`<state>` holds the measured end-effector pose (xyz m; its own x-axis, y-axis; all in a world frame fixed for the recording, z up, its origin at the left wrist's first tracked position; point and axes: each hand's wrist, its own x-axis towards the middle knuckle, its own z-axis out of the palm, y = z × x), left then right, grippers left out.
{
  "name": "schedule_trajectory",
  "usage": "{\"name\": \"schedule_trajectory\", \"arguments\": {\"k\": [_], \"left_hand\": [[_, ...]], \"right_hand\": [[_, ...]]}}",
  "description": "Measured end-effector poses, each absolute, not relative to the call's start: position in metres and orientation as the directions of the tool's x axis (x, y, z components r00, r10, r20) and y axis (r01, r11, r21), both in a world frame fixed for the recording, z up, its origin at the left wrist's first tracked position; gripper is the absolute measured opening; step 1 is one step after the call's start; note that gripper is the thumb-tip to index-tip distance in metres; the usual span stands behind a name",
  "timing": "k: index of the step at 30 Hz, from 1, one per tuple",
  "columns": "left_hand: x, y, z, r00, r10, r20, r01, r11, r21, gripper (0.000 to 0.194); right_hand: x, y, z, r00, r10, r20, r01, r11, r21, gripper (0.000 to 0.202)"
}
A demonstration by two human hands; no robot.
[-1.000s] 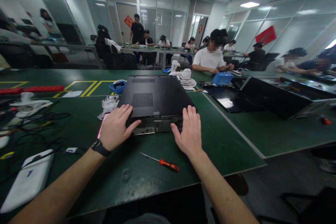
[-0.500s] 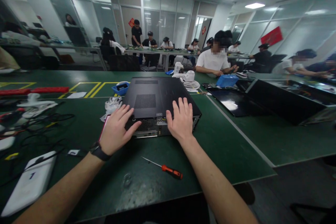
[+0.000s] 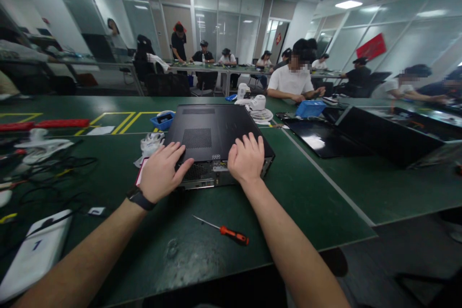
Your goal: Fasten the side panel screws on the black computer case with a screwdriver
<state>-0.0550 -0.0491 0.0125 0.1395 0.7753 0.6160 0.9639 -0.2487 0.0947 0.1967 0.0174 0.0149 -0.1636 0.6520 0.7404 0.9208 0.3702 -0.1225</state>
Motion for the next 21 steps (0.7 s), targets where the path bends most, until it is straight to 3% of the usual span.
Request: {"name": "schedule_trajectory", "arguments": {"k": [7, 16, 21], "left_hand": [[-0.053, -0.052, 0.013, 0.153, 0.783, 0.603, 0.971, -0.233, 0.055, 0.063], [-0.054, -0.051, 0.017, 0.149, 0.796, 0.587, 0.969, -0.235, 0.072, 0.063], [-0.056, -0.05, 0.019, 0.136, 0.791, 0.596, 0.971, -0.227, 0.079, 0.064]], "right_hand": [[0.204, 0.016, 0.001, -0.2, 0.655, 0.729, 0.912, 0.396, -0.105, 0.052], [0.22, 0.014, 0.007, -0.066, 0.625, 0.778, 0.937, 0.308, -0.167, 0.054], [0.218, 0.028, 0.007, -0.067, 0.689, 0.721, 0.953, 0.258, -0.158, 0.048]]}}
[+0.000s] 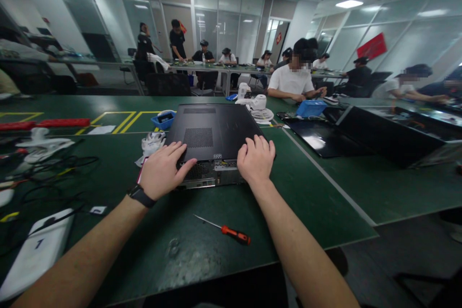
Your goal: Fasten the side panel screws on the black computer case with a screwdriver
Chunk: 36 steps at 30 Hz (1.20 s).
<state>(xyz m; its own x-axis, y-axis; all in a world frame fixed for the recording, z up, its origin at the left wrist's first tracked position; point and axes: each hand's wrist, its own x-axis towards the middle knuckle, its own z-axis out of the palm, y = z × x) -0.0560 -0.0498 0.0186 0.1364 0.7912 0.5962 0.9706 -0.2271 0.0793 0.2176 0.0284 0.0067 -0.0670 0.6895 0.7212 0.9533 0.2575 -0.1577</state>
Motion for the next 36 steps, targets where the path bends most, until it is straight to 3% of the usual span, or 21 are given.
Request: {"name": "schedule_trajectory", "arguments": {"k": [8, 19, 27, 36], "left_hand": [[-0.064, -0.047, 0.02, 0.138, 0.8, 0.584, 0.968, -0.235, 0.093, 0.062], [-0.064, -0.047, 0.023, -0.01, 0.877, 0.48, 0.961, -0.125, 0.248, 0.07], [-0.06, -0.05, 0.029, -0.117, 0.895, 0.43, 0.945, -0.033, 0.326, 0.078], [-0.058, -0.049, 0.031, -0.194, 0.879, 0.435, 0.924, 0.014, 0.383, 0.085]], "right_hand": [[0.241, 0.018, 0.004, -0.079, 0.752, 0.655, 0.954, 0.248, -0.17, 0.063], [0.278, 0.02, -0.001, 0.081, 0.878, 0.471, 0.877, 0.162, -0.452, 0.104], [0.293, 0.026, 0.009, 0.112, 0.918, 0.38, 0.827, 0.126, -0.548, 0.112], [0.287, 0.023, 0.012, 0.196, 0.919, 0.343, 0.786, 0.062, -0.615, 0.107]]}}
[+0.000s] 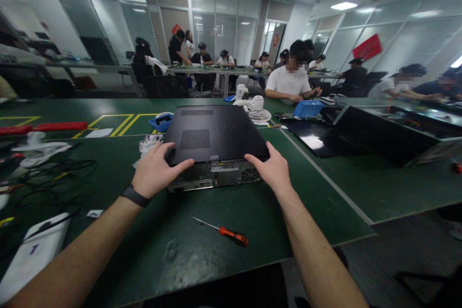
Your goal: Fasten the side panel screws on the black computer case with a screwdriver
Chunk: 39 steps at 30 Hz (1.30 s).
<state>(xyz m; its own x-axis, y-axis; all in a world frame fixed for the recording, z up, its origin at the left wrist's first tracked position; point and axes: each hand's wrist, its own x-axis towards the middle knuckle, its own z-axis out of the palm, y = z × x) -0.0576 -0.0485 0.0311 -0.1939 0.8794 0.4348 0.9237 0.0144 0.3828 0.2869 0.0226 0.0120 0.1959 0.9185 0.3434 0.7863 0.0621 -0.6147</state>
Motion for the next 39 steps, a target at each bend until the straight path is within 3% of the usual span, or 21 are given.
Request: {"name": "schedule_trajectory", "arguments": {"k": [8, 19, 23, 28, 33, 35, 37, 39], "left_hand": [[-0.051, -0.054, 0.029, -0.227, 0.88, 0.418, 0.925, 0.06, 0.376, 0.084], [-0.063, -0.055, 0.012, -0.129, 0.852, 0.508, 0.918, -0.091, 0.385, 0.079], [-0.072, -0.059, 0.005, -0.087, 0.818, 0.568, 0.91, -0.167, 0.38, 0.078], [-0.078, -0.07, -0.005, -0.034, 0.723, 0.69, 0.899, -0.28, 0.337, 0.064], [-0.069, -0.095, -0.014, -0.014, 0.539, 0.842, 0.908, -0.345, 0.236, 0.06], [-0.063, -0.106, -0.016, -0.005, 0.485, 0.874, 0.907, -0.366, 0.209, 0.058], [-0.057, -0.115, -0.021, 0.031, 0.534, 0.845, 0.872, -0.428, 0.239, 0.045], [-0.053, -0.121, -0.027, 0.158, 0.682, 0.714, 0.802, -0.511, 0.31, 0.026]], "right_hand": [[0.282, 0.018, 0.016, 0.21, 0.924, 0.32, 0.765, 0.048, -0.642, 0.105], [0.283, 0.014, 0.002, 0.213, 0.911, 0.352, 0.679, 0.121, -0.725, 0.104], [0.281, 0.001, -0.018, 0.217, 0.877, 0.429, 0.614, 0.219, -0.758, 0.106], [0.274, -0.041, -0.045, 0.226, 0.786, 0.575, 0.679, 0.297, -0.672, 0.096], [0.266, -0.092, -0.063, -0.055, 0.867, 0.495, 0.723, 0.376, -0.58, 0.052], [0.262, -0.109, -0.069, -0.229, 0.886, 0.403, 0.723, 0.432, -0.539, 0.047], [0.258, -0.12, -0.073, -0.351, 0.878, 0.327, 0.73, 0.475, -0.492, 0.043], [0.253, -0.127, -0.077, -0.415, 0.867, 0.276, 0.741, 0.498, -0.451, 0.032]]}}
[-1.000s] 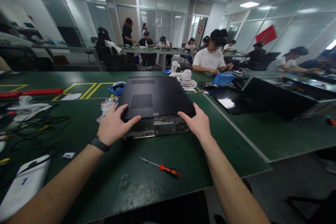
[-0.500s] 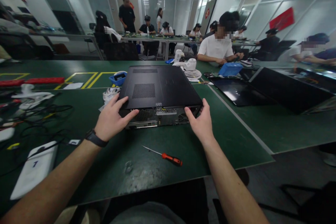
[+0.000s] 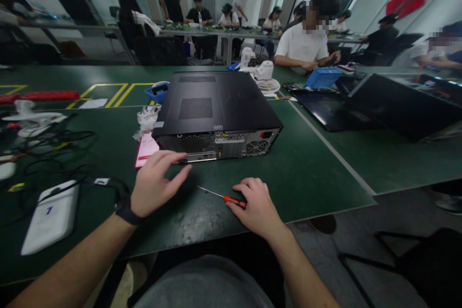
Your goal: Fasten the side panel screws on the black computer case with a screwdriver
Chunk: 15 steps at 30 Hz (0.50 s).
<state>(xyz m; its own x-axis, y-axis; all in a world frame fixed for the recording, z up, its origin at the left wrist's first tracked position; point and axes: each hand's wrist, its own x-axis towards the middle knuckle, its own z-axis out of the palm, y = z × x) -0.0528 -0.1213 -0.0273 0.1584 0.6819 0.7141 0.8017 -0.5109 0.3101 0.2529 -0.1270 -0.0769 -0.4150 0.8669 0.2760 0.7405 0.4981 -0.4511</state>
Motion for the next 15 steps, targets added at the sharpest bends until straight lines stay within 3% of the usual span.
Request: {"name": "schedule_trajectory", "arguments": {"k": [3, 6, 15], "left_hand": [[-0.046, -0.125, -0.041, 0.374, 0.831, 0.413, 0.749, -0.533, 0.394, 0.016], [-0.039, -0.125, -0.053, 0.452, 0.876, 0.167, 0.793, -0.481, 0.374, 0.02], [-0.028, -0.121, -0.065, 0.519, 0.851, 0.076, 0.789, -0.512, 0.339, 0.019]], "right_hand": [[0.246, -0.13, -0.081, -0.451, 0.86, 0.24, 0.746, 0.511, -0.427, 0.019], [0.242, -0.129, -0.084, -0.462, 0.851, 0.251, 0.726, 0.525, -0.444, 0.018], [0.238, -0.13, -0.096, -0.406, 0.85, 0.337, 0.724, 0.524, -0.449, 0.017]]}}
